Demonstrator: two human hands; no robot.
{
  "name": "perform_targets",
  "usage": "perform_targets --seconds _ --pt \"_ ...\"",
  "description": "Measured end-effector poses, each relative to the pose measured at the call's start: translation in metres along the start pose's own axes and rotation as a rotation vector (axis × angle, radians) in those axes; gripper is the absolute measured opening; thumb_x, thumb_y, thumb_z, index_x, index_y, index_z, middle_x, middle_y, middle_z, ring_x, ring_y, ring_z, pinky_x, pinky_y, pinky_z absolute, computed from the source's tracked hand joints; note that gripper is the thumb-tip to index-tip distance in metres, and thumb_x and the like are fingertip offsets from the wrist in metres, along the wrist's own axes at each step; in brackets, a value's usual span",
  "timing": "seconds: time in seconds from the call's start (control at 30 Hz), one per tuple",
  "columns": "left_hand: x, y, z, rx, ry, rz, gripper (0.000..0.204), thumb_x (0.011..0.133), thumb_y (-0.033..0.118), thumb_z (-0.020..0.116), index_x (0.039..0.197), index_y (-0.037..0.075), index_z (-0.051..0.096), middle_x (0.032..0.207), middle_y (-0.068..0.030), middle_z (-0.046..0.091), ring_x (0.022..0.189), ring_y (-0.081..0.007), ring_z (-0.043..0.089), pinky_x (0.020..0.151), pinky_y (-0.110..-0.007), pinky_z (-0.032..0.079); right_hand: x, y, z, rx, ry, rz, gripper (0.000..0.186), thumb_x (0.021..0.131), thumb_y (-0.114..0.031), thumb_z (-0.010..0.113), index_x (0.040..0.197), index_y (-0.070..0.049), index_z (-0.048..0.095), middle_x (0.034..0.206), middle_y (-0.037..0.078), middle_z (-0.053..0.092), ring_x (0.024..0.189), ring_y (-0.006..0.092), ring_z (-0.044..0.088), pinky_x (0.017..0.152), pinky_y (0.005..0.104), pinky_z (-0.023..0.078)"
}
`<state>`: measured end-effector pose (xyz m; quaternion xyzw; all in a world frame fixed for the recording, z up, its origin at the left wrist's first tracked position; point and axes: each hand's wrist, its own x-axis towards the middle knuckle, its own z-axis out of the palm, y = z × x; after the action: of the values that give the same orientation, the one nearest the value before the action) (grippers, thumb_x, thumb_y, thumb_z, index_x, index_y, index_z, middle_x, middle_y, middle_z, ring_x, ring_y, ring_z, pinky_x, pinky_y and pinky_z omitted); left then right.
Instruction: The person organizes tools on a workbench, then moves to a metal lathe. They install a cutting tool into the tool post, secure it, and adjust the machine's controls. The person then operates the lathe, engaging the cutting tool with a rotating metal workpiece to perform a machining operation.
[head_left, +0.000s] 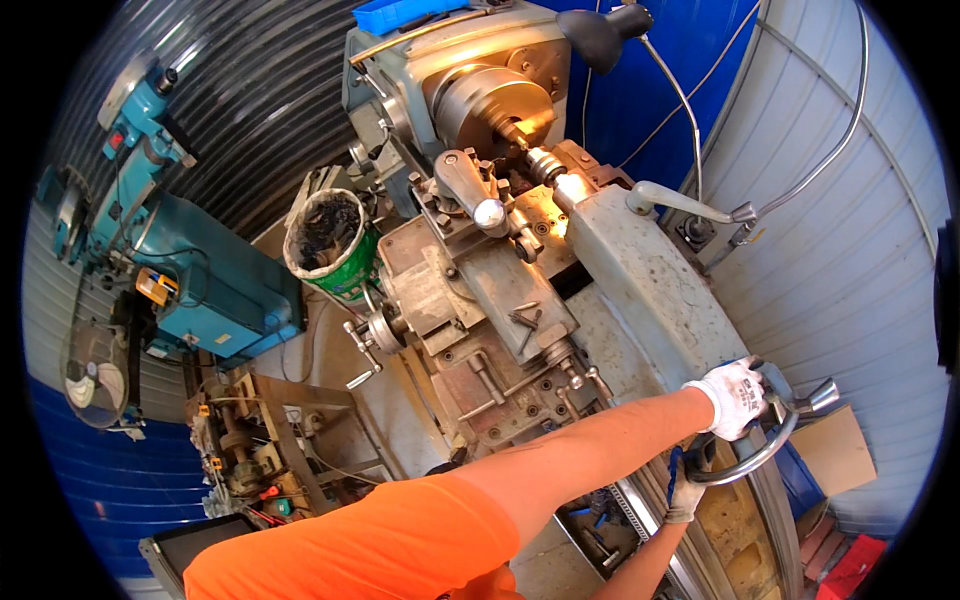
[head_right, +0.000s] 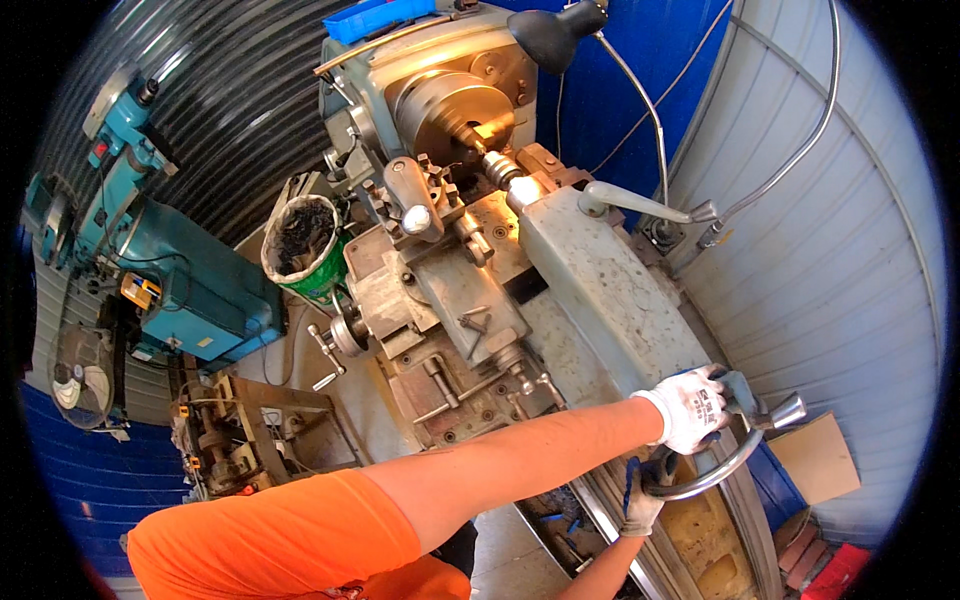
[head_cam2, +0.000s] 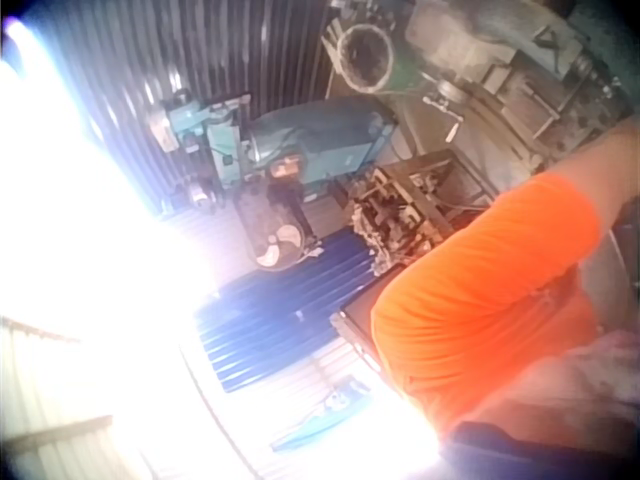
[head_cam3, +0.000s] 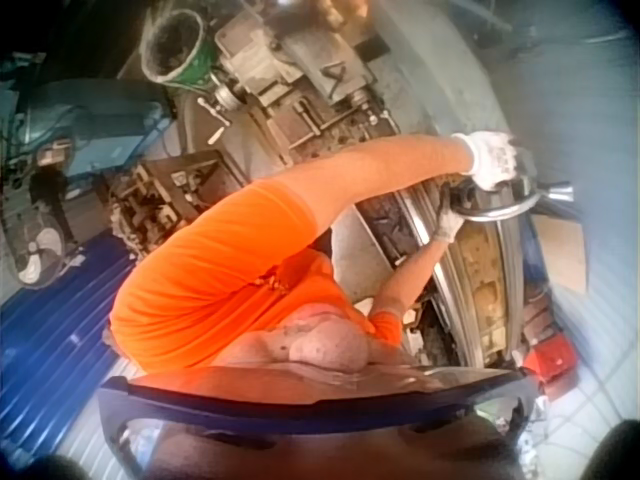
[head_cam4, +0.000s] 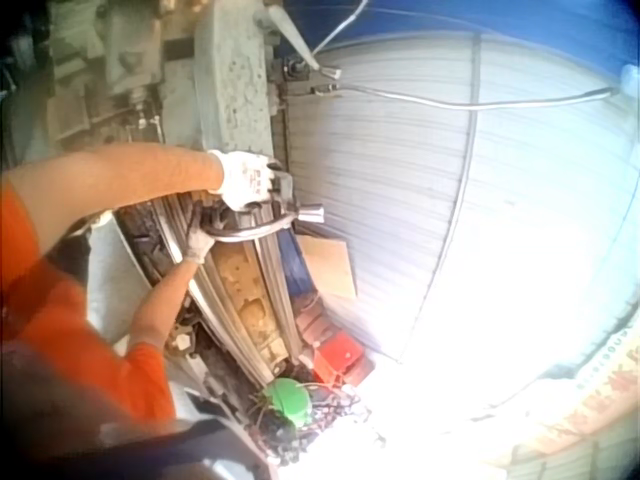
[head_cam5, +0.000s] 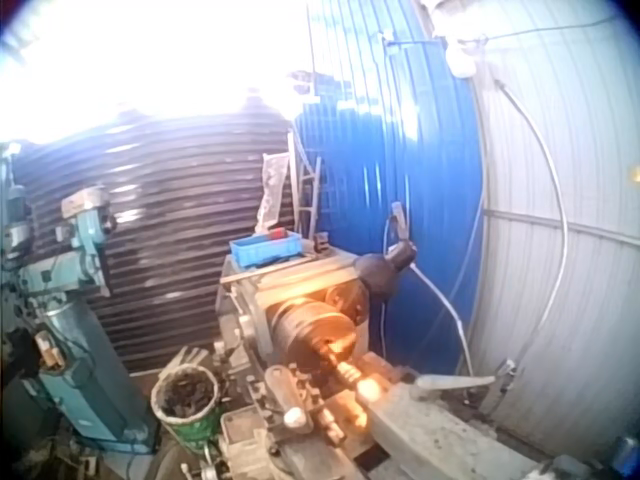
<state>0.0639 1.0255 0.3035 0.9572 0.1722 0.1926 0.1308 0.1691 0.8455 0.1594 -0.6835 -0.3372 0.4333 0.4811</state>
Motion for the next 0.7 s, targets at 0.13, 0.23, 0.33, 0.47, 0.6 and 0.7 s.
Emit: perform_targets --seconds 0.13,0.23,0.33,0.47,0.6,0.7 --pt "0.001 0.001 0.003 -0.014 0.022 0.010 0.027 0.073 0.039 0.062 0.084 0.014 0.069 0.085 -0.0066 0.068 0.098 -0.0250 0.062 0.107 -0.046 0.035 0.012 0.037 0.007 -0.048 0.092 -0.477 0.056 0.082 -0.001 0.071 0.132 0.002 0.046 0.112 0.007 0.054 0.097 0.0164 0.052 0.084 0.0292 0.045" --pt "0.001 0.001 0.007 0.023 0.029 0.007 0.027 0.076 0.040 0.061 0.082 0.014 0.066 0.079 -0.0040 0.066 0.094 -0.0229 0.061 0.109 -0.047 0.033 0.031 0.063 -0.015 -0.395 0.056 -0.510 0.053 0.079 -0.011 0.075 0.124 0.004 0.051 0.123 0.016 0.054 0.113 0.0289 0.052 0.098 0.0389 0.042" --pt "-0.002 -0.002 0.004 0.037 0.029 0.014 0.027 0.078 0.040 0.060 0.084 0.014 0.067 0.081 -0.0041 0.067 0.094 -0.0228 0.061 0.109 -0.045 0.032 0.045 0.039 -0.011 -0.654 0.075 -0.613 0.043 0.078 -0.018 0.075 0.112 0.003 0.059 0.118 0.023 0.057 0.110 0.0399 0.055 0.095 0.0454 0.044" --pt "0.000 0.002 -0.001 0.028 -0.005 0.013 0.028 0.078 0.040 0.060 0.086 0.014 0.066 0.082 -0.0042 0.067 0.095 -0.0230 0.061 0.109 -0.046 0.031 0.049 0.058 -0.016 -0.707 0.205 -0.690 0.030 0.078 -0.021 0.073 0.098 0.000 0.064 0.112 0.023 0.060 0.100 0.0422 0.059 0.088 0.0489 0.047" --pt "-0.001 0.001 0.001 0.020 0.007 0.004 0.027 0.075 0.039 0.062 0.085 0.014 0.068 0.084 -0.0054 0.068 0.097 -0.0239 0.062 0.107 -0.046 0.034 0.041 0.055 -0.006 -0.575 0.247 -0.725 0.023 0.079 -0.015 0.072 0.095 0.000 0.064 0.104 0.021 0.061 0.094 0.0393 0.059 0.085 0.0463 0.047" --pt "-0.001 0.001 0.002 0.009 0.022 0.004 0.027 0.074 0.039 0.063 0.084 0.014 0.069 0.085 -0.0059 0.069 0.098 -0.0243 0.062 0.106 -0.046 0.035 0.035 0.039 -0.006 -0.547 0.155 -0.659 0.019 0.079 -0.011 0.072 0.091 0.000 0.063 0.100 0.019 0.060 0.090 0.0364 0.058 0.083 0.0458 0.046"
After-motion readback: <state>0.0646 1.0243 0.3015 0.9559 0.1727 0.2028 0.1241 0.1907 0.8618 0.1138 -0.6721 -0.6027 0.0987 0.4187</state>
